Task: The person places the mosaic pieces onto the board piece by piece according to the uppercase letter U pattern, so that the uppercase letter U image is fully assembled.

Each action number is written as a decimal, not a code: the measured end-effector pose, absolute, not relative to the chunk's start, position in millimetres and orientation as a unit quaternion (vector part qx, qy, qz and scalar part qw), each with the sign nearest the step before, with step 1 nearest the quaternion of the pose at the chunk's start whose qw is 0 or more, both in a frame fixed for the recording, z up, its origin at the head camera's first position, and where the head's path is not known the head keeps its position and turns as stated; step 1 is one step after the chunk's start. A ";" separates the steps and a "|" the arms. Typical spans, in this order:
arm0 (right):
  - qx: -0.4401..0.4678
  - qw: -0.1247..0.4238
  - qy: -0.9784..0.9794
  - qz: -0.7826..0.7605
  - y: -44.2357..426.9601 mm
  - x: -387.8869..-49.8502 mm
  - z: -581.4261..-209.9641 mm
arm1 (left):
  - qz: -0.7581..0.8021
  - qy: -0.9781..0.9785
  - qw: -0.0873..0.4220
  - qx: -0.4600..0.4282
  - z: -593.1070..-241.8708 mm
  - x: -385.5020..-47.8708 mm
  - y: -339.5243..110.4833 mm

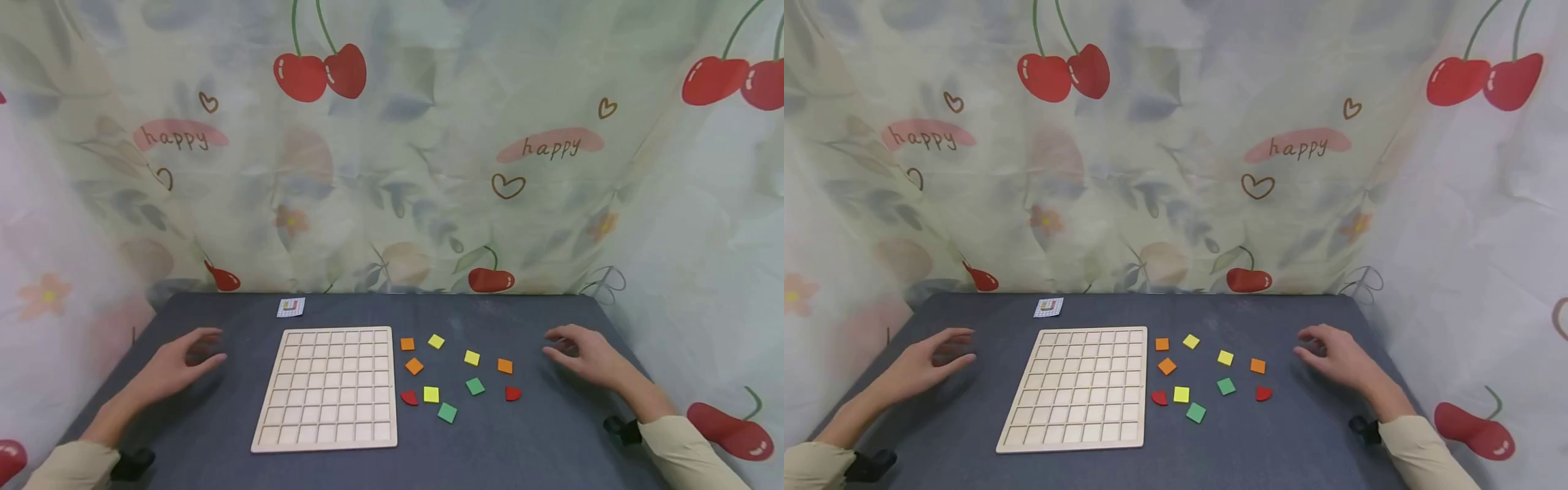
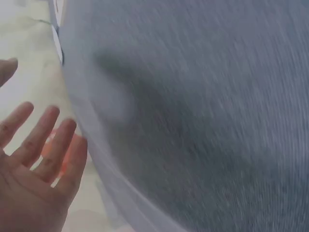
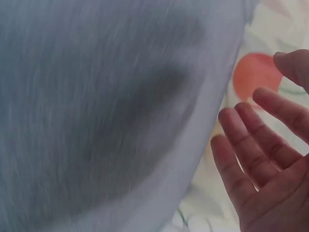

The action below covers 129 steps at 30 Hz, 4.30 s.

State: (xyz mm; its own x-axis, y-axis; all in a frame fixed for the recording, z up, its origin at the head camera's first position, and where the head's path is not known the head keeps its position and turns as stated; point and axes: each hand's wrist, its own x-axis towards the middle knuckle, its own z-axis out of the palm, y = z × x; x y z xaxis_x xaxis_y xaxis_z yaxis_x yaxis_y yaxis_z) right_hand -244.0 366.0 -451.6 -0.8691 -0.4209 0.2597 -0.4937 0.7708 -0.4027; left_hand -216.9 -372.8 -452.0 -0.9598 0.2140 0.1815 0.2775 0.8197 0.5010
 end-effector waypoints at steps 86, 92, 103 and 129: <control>0.262 -0.088 -0.882 0.381 165.5 -218.9 -483.9 | -0.316 -0.925 -0.104 -0.185 -467.4 -218.9 -296.9; 0.266 -0.092 -0.883 0.375 164.9 -219.9 -480.9 | -0.321 -0.923 -0.108 -0.181 -467.8 -219.4 -296.6; 0.267 -0.107 -0.880 0.379 165.0 -221.6 -478.8 | -0.322 -0.921 -0.127 -0.178 -465.9 -222.1 -296.0; 0.289 -0.112 -0.878 0.364 163.3 -224.0 -476.3 | -0.327 -0.918 -0.138 -0.177 -466.7 -222.8 -296.9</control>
State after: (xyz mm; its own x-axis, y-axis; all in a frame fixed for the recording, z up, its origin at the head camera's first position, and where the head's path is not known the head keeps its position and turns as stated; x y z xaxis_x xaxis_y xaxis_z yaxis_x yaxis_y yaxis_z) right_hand -224.0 163.3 -476.3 -0.8073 -0.5900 0.0133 -0.4264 0.5676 -0.7043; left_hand -222.8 -296.9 -466.7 -0.8989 0.4161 -0.1375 0.2355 0.7233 0.6491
